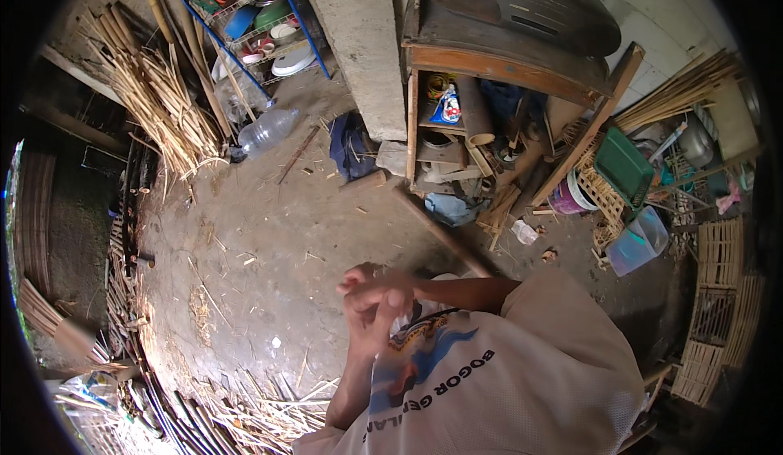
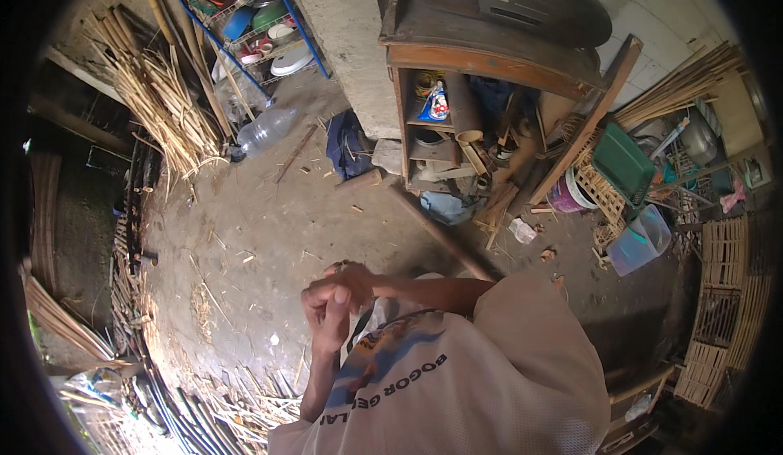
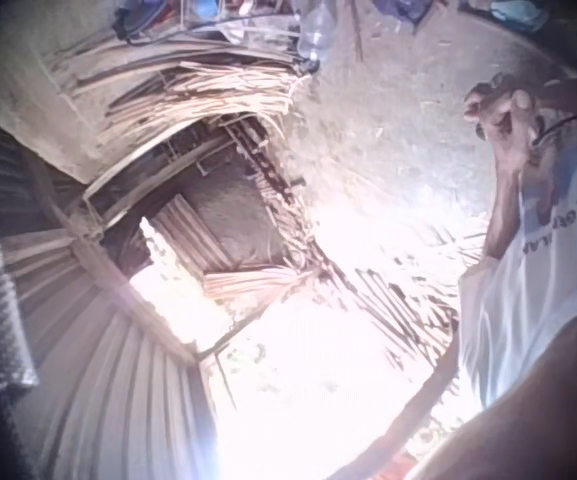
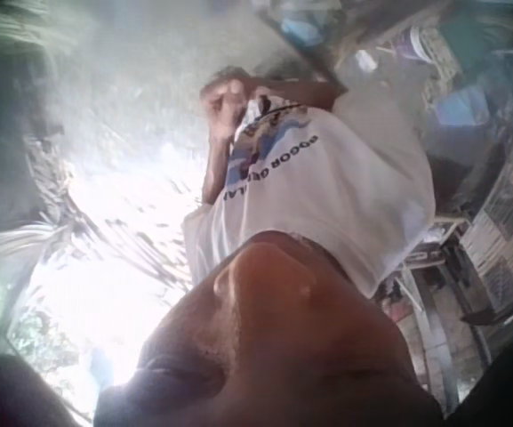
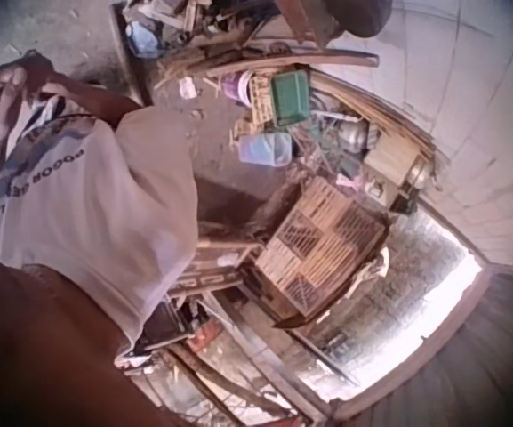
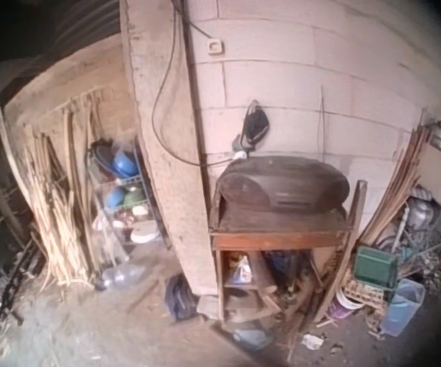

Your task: The person splits bamboo poles into thin strips using a machete and a wooden wedge. They repeatedly strike the wedge to drive it through the bamboo, then separate the resulting strips. The person also wipes a bamboo pole with a cloth and water.

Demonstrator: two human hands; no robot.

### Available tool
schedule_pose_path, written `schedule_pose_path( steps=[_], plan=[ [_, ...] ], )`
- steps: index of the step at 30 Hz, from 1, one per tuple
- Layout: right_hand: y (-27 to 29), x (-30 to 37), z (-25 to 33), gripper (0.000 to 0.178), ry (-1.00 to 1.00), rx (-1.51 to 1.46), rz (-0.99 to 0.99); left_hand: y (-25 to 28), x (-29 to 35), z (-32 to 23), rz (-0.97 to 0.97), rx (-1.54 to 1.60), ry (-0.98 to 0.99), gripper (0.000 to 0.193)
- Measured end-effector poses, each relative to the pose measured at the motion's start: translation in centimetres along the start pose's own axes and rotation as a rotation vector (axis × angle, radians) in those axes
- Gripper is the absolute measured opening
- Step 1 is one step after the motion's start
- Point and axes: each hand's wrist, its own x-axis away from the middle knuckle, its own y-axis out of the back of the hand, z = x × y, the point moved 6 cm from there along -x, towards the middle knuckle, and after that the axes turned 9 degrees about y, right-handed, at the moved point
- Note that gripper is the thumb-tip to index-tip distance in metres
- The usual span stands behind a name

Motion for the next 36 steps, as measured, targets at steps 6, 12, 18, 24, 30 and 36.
schedule_pose_path(
  steps=[6,12,18,24,30,36],
  plan=[
    [0.4,-4.3,6.2,0.021,0.081,-0.085,-0.119,0.4,-3.1,3.6,-0.2,-0.158,0.191,0.039],
    [0.6,-4.2,5.1,0.026,0.156,0.047,-0.117,1.1,-3.2,2.0,-0.186,-0.211,0.082,0.046],
    [0.6,-2.9,4.4,0.032,0.079,0.047,-0.129,0.8,-3.0,3.3,-0.257,-0.244,0.211,0.048],
    [0.0,-2.5,3.4,0.038,0.034,0.048,-0.121,1.4,-2.4,4.6,-0.299,-0.347,0.198,0.044],
    [-1.9,-4.3,5.2,0.044,0.015,0.152,-0.165,-0.3,-2.1,-0.2,-0.082,-0.333,-0.092,0.037],
    [-3.2,-4.6,3.7,0.042,-0.349,0.312,0.082,0.0,-1.9,-0.9,-0.224,-0.2,-0.038,0.04]
  ],
)
